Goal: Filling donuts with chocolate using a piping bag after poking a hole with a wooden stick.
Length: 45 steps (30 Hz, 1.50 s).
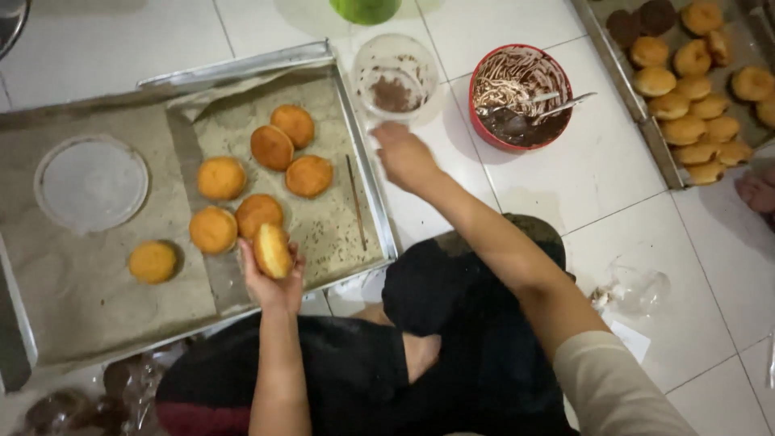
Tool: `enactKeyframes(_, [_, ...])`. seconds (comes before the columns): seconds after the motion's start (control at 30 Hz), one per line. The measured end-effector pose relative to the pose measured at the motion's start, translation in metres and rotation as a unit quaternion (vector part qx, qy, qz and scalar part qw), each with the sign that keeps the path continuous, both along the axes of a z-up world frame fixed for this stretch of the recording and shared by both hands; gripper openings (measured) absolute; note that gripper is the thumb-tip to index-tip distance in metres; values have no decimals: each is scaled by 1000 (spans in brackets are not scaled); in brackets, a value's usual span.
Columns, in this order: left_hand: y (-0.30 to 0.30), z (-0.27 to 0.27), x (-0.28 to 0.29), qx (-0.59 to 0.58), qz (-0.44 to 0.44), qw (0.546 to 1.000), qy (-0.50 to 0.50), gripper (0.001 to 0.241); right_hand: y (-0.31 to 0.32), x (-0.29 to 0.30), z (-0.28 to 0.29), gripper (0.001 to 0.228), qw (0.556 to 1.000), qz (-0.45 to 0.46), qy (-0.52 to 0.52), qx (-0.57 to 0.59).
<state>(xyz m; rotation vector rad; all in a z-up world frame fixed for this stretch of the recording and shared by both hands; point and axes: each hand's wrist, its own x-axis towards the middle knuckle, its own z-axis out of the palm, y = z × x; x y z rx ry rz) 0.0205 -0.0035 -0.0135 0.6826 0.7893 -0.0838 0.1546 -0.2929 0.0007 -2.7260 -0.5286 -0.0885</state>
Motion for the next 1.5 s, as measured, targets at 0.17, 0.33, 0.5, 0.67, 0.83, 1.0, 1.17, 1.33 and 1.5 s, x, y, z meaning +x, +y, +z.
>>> enactKeyframes(0.17, [3, -2, 1, -5, 10, 1000, -12, 58, 11, 69, -78, 20, 946, 60, -287, -140])
enactKeyframes(0.33, [4, -17, -1, -42, 37, 998, 14, 55, -39, 105, -100, 14, 929, 48, -321, -178])
enactKeyframes(0.5, [-9, -21, 3, -49, 48, 998, 9, 46, -103, 148, -87, 35, 895, -143, -202, -370])
enactKeyframes(0.67, [-9, -28, 13, -33, 39, 998, 35, 53, -65, 221, 21, 77, 977, -134, -134, -102])
enactKeyframes(0.83, [-5, -37, 13, -33, 75, 996, 37, 43, -65, 273, 40, 85, 997, -71, -4, -15])
enactKeyframes(1.0, [-5, -21, 17, -28, 69, 995, 61, 45, -77, 247, 38, 9, 980, -61, -119, -149])
enactKeyframes(1.17, [-6, -30, 18, -22, 36, 998, 37, 43, -95, 134, 62, 15, 982, -60, -33, -177])
enactKeyframes(1.33, [-7, -29, 15, -14, 24, 999, 23, 49, -119, -6, 72, 17, 976, -19, -55, -211])
enactKeyframes(1.5, [-5, -27, 2, -30, 15, 999, 8, 53, -131, -120, 86, 16, 978, 11, -25, -206])
